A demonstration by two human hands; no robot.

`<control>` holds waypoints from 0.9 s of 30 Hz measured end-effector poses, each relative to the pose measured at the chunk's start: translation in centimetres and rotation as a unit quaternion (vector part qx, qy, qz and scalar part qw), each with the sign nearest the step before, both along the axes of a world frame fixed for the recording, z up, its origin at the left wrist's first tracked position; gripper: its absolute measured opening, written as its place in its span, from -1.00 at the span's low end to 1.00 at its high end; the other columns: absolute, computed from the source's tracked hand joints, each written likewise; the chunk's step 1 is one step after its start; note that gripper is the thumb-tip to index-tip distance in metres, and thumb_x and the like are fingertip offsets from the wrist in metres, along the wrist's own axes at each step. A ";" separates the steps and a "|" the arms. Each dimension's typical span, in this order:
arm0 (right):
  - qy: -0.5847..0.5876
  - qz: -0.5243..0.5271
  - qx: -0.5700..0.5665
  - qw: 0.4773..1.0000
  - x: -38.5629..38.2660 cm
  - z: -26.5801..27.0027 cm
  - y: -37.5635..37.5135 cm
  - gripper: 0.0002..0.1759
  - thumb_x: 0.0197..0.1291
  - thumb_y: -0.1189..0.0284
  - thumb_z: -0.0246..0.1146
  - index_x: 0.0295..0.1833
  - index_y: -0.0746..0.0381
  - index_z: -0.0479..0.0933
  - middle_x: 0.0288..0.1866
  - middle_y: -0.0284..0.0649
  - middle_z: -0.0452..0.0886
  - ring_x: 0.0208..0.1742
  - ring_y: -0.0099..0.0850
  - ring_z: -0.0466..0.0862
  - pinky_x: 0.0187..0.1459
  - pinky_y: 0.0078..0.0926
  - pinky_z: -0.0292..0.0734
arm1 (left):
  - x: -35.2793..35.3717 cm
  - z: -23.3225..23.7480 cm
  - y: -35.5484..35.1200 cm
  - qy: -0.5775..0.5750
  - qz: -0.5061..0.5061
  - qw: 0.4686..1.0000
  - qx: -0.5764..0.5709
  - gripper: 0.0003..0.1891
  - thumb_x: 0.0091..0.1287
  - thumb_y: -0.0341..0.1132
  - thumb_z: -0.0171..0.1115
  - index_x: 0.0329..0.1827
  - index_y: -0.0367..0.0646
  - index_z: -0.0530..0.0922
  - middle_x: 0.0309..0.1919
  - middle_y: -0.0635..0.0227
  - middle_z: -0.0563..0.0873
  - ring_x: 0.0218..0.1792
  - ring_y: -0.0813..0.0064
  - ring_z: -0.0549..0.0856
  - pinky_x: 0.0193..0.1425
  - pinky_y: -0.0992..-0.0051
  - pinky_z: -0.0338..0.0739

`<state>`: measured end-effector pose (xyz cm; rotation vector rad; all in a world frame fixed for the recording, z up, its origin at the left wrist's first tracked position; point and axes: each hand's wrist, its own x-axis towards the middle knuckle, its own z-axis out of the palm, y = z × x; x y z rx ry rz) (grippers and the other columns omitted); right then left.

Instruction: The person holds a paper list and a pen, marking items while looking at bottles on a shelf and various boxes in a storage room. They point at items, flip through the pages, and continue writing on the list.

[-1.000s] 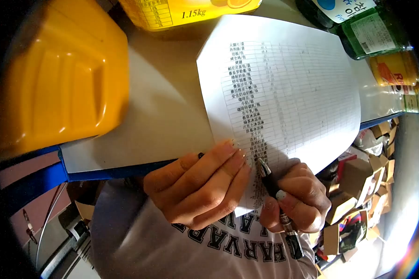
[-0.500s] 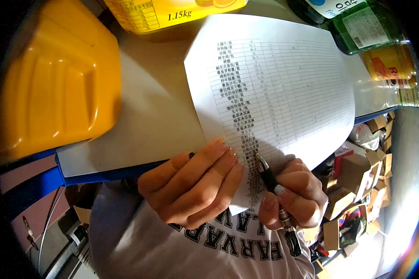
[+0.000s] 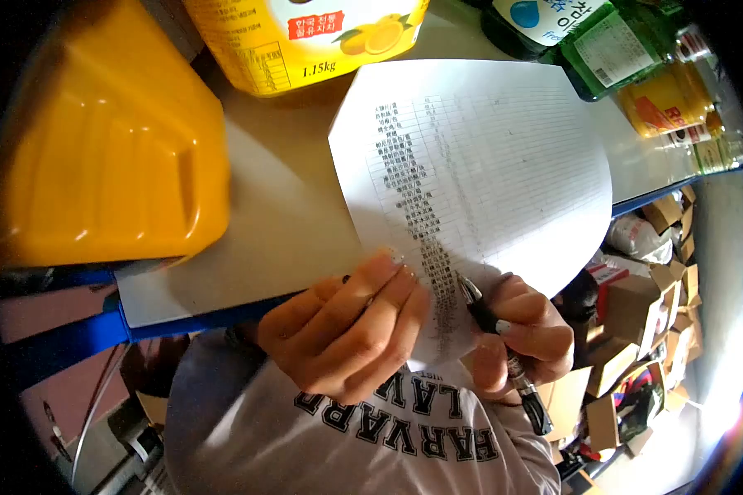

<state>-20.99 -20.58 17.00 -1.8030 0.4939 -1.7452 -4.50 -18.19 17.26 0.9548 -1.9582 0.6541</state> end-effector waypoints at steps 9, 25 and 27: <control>0.011 -0.037 -0.063 0.997 0.6 -0.7 -0.1 -0.78 -0.35 0.68 0.21 -0.53 0.31 0.31 -0.74 -0.20 0.35 -0.81 -0.51 0.26 -0.77 -0.57 0.12 | -0.6 0.1 0.3 0.009 0.022 1.000 0.020 -0.86 0.00 -0.41 0.07 -0.51 -0.10 0.62 -0.50 0.50 0.56 -0.38 0.57 0.62 -0.39 0.71 0.48; 0.062 -0.100 -0.157 0.981 0.6 -0.1 -1.3 -0.82 -0.54 0.63 0.12 -0.70 0.23 0.26 -0.83 -0.33 0.25 -0.86 -0.61 0.21 -0.83 -0.70 -0.02 | -0.7 -0.2 0.0 -0.004 0.031 0.999 -0.026 -0.89 -0.06 -0.41 0.09 -0.54 -0.09 0.61 -0.59 0.53 0.55 -0.46 0.60 0.62 -0.50 0.74 0.47; 0.057 -0.091 -0.152 0.983 0.4 0.0 -1.6 -0.82 -0.53 0.63 0.12 -0.70 0.22 0.26 -0.83 -0.34 0.25 -0.86 -0.61 0.20 -0.83 -0.70 -0.02 | -0.7 -0.2 0.4 -0.026 0.007 1.000 -0.007 -0.89 -0.07 -0.41 0.16 -0.50 -0.26 0.56 -0.52 0.30 0.55 -0.46 0.42 0.60 -0.44 0.59 0.54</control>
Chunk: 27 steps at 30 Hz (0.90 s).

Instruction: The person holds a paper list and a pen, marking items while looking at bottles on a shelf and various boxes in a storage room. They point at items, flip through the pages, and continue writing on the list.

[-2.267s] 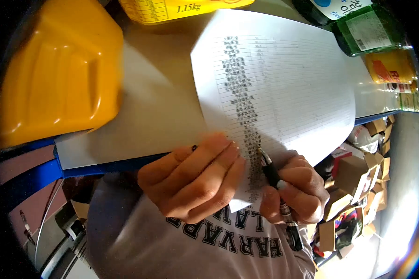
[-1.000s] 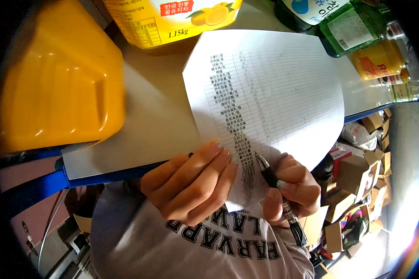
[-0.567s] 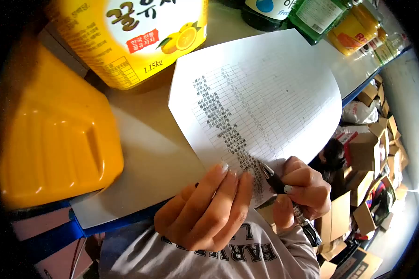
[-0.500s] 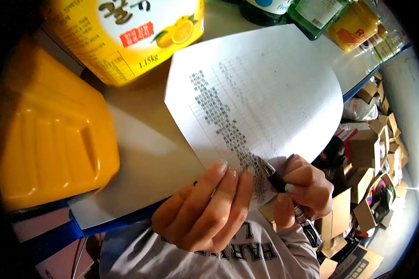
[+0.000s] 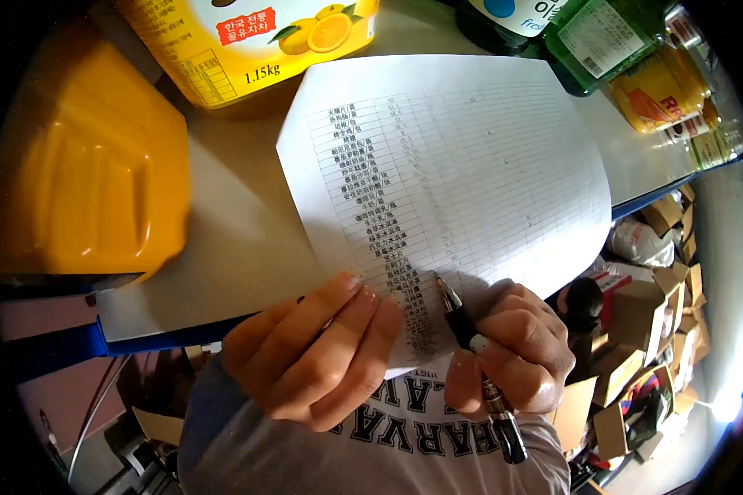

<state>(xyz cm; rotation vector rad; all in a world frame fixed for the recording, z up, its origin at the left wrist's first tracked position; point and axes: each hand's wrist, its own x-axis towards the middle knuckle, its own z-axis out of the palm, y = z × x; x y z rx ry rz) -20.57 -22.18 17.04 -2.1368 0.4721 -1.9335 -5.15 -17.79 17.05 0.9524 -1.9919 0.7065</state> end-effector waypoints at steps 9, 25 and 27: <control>-0.020 -0.008 0.025 0.999 -1.0 0.0 -0.3 -0.80 -0.66 0.64 0.04 -0.74 0.22 0.20 -0.83 -0.32 0.21 -0.87 -0.59 0.17 -0.83 -0.68 -0.06 | 0.3 0.1 0.2 -0.005 -0.037 0.999 0.037 -0.87 -0.09 -0.48 0.20 -0.45 -0.31 0.56 -0.47 0.17 0.52 -0.43 0.30 0.60 -0.42 0.48 0.55; 0.042 -0.026 0.051 0.997 -3.5 0.4 -1.1 -0.77 -0.50 0.67 0.10 -0.67 0.23 0.20 -0.77 -0.27 0.24 -0.83 -0.57 0.20 -0.82 -0.65 0.05 | -0.3 -0.2 -0.6 0.023 0.029 0.998 -0.052 -0.97 -0.02 -0.42 0.19 -0.54 -0.08 0.59 -0.57 0.49 0.57 -0.49 0.55 0.64 -0.51 0.74 0.45; 0.044 -0.033 0.055 0.997 -3.8 0.5 -1.3 -0.78 -0.48 0.67 0.10 -0.66 0.23 0.20 -0.76 -0.27 0.25 -0.82 -0.57 0.19 -0.82 -0.64 0.05 | -0.2 -0.1 -0.6 0.018 0.027 0.998 -0.050 -0.98 -0.02 -0.42 0.20 -0.53 -0.09 0.59 -0.56 0.48 0.57 -0.49 0.54 0.64 -0.50 0.74 0.45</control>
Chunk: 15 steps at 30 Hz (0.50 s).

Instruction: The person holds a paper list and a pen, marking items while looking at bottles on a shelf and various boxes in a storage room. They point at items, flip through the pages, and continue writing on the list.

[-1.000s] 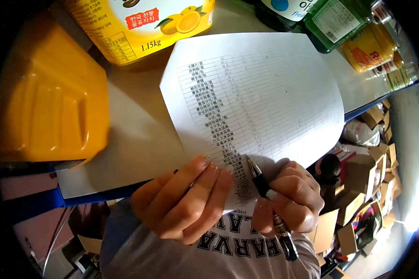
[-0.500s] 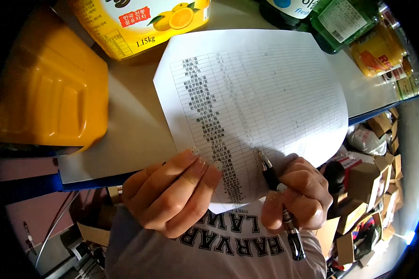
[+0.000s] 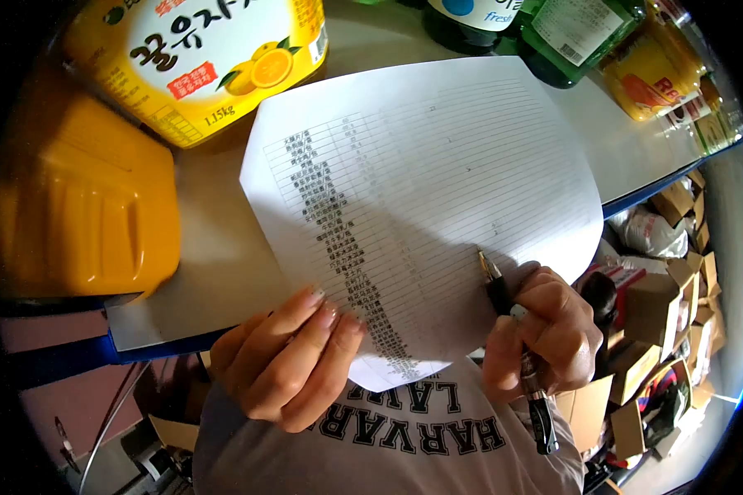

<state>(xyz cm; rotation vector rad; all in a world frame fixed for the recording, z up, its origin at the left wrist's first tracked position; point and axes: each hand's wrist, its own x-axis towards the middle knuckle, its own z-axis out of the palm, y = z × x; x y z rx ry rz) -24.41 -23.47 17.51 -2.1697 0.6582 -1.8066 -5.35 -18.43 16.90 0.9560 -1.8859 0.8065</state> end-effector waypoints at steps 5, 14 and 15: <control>0.007 0.006 0.008 1.000 -0.9 0.0 -0.4 -0.78 -0.45 0.69 0.10 -0.66 0.24 0.20 -0.76 -0.28 0.24 -0.82 -0.55 0.19 -0.80 -0.63 0.06 | 0.0 -0.2 0.0 0.000 -0.005 1.000 0.008 -0.97 0.01 -0.40 0.21 -0.50 -0.11 0.59 -0.50 0.45 0.57 -0.43 0.52 0.64 -0.47 0.74 0.45; 0.014 -0.008 0.018 1.000 -1.2 0.4 -0.5 -0.80 -0.45 0.69 0.11 -0.65 0.26 0.23 -0.77 -0.27 0.22 -0.82 -0.55 0.19 -0.79 -0.63 0.05 | 0.4 0.0 0.2 -0.033 -0.015 0.999 0.018 -0.95 0.03 -0.40 0.22 -0.44 -0.13 0.59 -0.45 0.43 0.56 -0.39 0.52 0.63 -0.45 0.73 0.48; 0.019 -0.012 0.023 0.999 -1.3 0.5 -0.4 -0.80 -0.45 0.69 0.11 -0.66 0.26 0.23 -0.77 -0.27 0.22 -0.83 -0.56 0.19 -0.79 -0.63 0.05 | 0.4 0.0 0.2 -0.030 -0.015 0.999 0.022 -0.95 0.03 -0.41 0.22 -0.44 -0.13 0.59 -0.45 0.43 0.56 -0.40 0.52 0.63 -0.45 0.73 0.48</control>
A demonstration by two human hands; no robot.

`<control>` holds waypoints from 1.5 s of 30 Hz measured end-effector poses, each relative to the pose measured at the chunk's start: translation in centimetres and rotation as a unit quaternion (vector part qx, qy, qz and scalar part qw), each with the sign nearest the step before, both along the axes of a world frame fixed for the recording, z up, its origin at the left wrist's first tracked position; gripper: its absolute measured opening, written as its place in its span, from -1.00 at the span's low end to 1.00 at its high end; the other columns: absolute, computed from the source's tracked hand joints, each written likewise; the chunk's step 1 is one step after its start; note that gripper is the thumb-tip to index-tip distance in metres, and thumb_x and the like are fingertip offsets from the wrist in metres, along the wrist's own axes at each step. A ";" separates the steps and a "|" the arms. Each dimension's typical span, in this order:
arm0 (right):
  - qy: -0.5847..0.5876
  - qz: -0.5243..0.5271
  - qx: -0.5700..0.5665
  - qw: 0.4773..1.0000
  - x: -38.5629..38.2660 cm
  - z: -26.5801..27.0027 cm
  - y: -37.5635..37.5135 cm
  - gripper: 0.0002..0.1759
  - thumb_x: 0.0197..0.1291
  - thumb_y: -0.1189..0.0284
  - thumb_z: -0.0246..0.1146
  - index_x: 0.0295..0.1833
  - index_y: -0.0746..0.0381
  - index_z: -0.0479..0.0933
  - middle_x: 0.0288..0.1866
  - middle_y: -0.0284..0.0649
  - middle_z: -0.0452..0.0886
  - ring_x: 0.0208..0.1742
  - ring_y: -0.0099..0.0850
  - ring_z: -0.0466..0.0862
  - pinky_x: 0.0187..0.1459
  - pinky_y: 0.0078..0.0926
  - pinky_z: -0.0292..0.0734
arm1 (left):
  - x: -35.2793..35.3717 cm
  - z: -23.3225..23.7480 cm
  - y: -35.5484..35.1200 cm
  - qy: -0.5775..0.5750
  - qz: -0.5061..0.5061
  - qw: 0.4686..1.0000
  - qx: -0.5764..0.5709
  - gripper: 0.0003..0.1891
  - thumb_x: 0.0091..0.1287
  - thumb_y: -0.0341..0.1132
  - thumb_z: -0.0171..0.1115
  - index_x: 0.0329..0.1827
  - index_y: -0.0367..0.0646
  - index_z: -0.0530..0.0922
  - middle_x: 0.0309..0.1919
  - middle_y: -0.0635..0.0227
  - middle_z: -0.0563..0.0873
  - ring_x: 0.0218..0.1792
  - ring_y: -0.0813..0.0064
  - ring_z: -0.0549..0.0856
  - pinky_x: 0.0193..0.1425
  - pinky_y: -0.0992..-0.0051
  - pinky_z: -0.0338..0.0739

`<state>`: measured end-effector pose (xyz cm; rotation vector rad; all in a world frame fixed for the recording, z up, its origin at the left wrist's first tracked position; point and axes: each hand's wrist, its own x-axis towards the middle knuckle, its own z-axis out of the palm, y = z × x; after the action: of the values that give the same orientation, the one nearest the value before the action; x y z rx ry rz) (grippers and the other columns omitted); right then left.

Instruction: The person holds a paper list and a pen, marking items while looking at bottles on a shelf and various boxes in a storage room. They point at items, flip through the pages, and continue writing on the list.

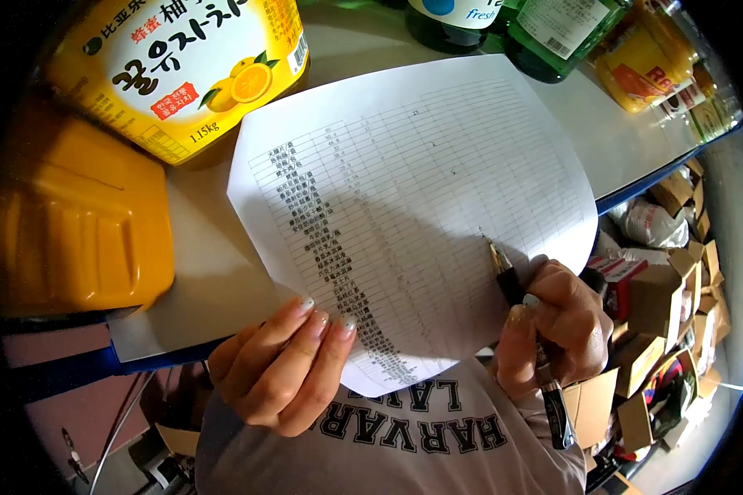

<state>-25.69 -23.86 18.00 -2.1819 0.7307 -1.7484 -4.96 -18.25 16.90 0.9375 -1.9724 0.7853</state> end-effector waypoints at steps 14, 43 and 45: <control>-0.012 -0.117 -0.127 0.985 -2.3 -0.1 6.7 -0.82 -0.01 0.36 0.09 -0.26 0.09 0.28 -0.66 -0.32 0.38 -0.72 -0.61 0.26 -0.62 -0.65 0.05 | -0.4 -0.6 -1.4 -0.044 -0.048 0.996 -0.068 -0.90 0.01 -0.49 0.17 -0.41 -0.30 0.57 -0.49 0.24 0.53 -0.51 0.42 0.57 -0.49 0.62 0.53; -0.099 -0.275 -0.114 0.949 1.6 -2.5 26.2 -0.34 0.16 0.27 0.05 0.28 -0.25 -0.15 -0.54 -0.27 0.41 -0.67 -0.47 0.35 -0.67 -0.52 0.27 | -2.5 -2.4 -1.2 0.074 -0.035 0.993 -0.079 -0.73 -0.19 -0.58 0.19 -0.40 -0.06 0.61 -0.51 0.42 0.59 -0.47 0.44 0.61 -0.47 0.57 0.44; -0.128 -0.289 -0.130 0.940 1.4 -3.1 27.6 -0.52 0.06 0.29 0.08 0.10 -0.08 0.07 -0.65 -0.32 0.30 -0.69 -0.53 0.25 -0.59 -0.55 0.12 | -2.3 -2.2 0.1 0.083 -0.030 0.993 -0.082 -0.74 -0.18 -0.58 0.18 -0.40 -0.04 0.61 -0.47 0.44 0.59 -0.46 0.45 0.61 -0.46 0.56 0.44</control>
<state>-24.30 3.70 14.87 -1.9460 1.2212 -2.4848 -7.23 -18.17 14.75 0.8169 -1.7568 0.7960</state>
